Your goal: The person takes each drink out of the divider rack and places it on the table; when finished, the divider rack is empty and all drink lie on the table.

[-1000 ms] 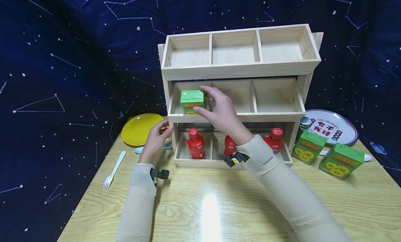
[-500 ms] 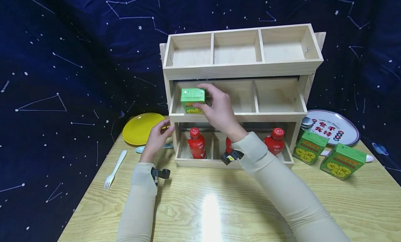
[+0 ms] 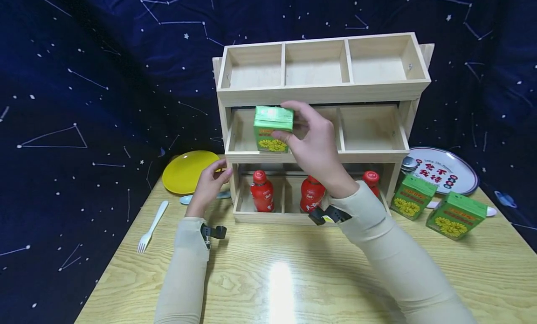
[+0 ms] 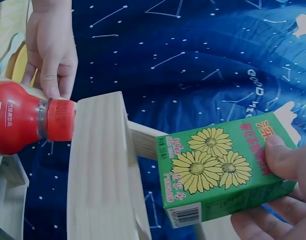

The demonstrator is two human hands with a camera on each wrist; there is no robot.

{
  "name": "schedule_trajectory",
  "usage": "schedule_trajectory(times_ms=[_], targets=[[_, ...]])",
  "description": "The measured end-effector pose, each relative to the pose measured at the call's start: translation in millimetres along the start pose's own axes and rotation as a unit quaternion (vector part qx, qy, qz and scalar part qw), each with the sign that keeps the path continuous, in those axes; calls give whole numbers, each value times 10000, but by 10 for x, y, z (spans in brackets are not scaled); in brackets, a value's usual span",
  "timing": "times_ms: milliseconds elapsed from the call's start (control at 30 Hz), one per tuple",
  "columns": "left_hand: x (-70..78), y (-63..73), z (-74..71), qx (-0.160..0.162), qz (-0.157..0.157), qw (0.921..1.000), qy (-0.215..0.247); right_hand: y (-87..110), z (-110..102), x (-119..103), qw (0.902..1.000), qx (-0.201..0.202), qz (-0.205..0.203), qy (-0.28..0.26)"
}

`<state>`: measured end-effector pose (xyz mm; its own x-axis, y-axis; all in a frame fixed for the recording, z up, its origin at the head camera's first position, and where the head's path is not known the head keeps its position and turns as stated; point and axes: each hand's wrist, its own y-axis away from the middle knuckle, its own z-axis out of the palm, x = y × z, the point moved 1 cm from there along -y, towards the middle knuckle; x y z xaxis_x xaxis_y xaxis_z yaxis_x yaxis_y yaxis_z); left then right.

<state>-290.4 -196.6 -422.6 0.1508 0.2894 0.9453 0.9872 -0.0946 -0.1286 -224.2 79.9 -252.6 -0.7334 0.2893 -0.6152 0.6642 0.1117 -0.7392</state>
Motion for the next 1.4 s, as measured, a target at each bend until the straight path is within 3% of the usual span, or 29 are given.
schedule_trajectory(times_ms=[233,533,900,1167,1400], targets=[[9,13,9,59,68,10000,-29,199,-342,-72,9988,43,485,-92],[20,17,13,96,-7,9999,-73,526,-900,-107,9943,82,837,650],[15,35,-3,144,46,9999,-36,997,-1580,2,9794,184,1271,1559],[10,25,-9,139,66,9999,-31,1346,-1997,215,9510,169,1817,2498],[9,20,-16,126,131,9998,24,1616,-2331,376,9341,419,2162,2810]])
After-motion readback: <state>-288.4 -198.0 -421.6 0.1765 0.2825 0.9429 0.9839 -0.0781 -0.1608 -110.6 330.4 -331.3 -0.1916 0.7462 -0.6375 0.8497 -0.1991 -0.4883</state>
